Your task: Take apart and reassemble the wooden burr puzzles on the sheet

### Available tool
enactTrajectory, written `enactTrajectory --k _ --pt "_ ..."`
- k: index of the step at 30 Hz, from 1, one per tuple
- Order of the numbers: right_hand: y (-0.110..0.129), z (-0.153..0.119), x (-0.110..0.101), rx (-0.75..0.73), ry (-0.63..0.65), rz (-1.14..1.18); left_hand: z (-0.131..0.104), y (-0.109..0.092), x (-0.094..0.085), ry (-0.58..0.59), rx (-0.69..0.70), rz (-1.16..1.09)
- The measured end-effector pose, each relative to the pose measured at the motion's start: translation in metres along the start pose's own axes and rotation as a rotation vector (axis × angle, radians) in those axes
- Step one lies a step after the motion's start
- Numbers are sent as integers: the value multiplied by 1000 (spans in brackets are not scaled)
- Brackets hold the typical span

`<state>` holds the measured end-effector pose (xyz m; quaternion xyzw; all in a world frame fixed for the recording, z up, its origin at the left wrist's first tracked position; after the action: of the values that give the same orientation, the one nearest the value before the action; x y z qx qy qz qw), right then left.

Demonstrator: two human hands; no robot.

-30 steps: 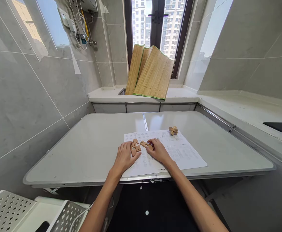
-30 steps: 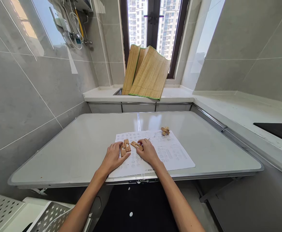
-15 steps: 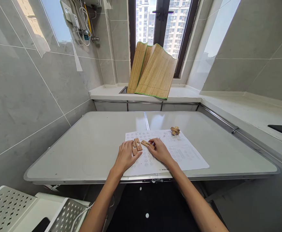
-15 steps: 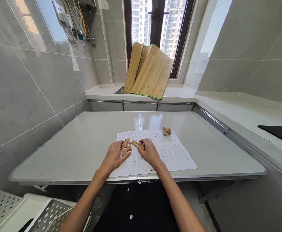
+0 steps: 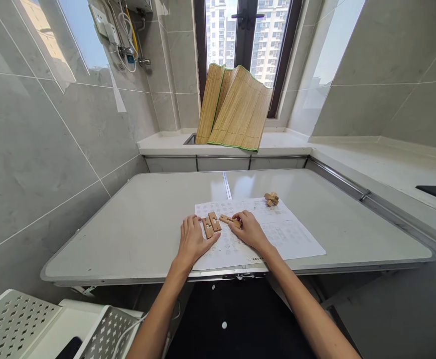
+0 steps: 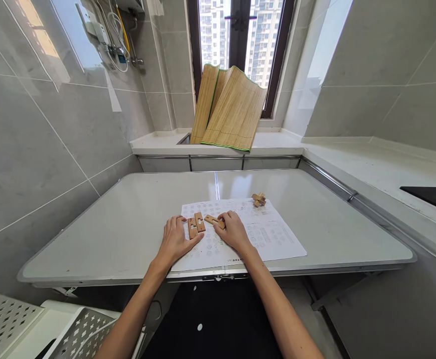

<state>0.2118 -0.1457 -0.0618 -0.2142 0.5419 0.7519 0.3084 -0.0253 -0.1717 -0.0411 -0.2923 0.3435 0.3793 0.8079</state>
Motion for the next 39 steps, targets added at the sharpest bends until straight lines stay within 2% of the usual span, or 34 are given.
enactTrajectory --k 6,14,23,28,31,34,39 --pt "-3 0 0 35 -8 -20 3 -1 -2 -48 -46 10" --pt "-1 1 1 40 0 -43 1 3 0 -43 -123 17" --pt "7 -2 -5 28 -13 0 3 0 -6 -32 -115 -100" --pt "18 -3 -14 78 -38 91 5 -13 -21 -41 -159 -251" --pt "24 -11 -21 113 -42 170 -2 -25 -26 36 -185 -428" --pt "31 -29 -26 130 -24 246 -14 -40 -24 118 -197 -612" --pt "41 -63 -27 135 58 396 -25 -56 -19 185 -251 -899"
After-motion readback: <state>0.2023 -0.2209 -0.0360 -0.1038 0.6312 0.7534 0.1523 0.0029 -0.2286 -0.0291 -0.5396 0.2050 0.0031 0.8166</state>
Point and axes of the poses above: each hand's wrist, its own z-axis towards the middle knuckle, its own x-axis out of the palm, y = z × x, the point moved 1 cm from there along z, towards the middle knuckle, and after that the axes turned 13 degrees about x, right-handed, at the moved point
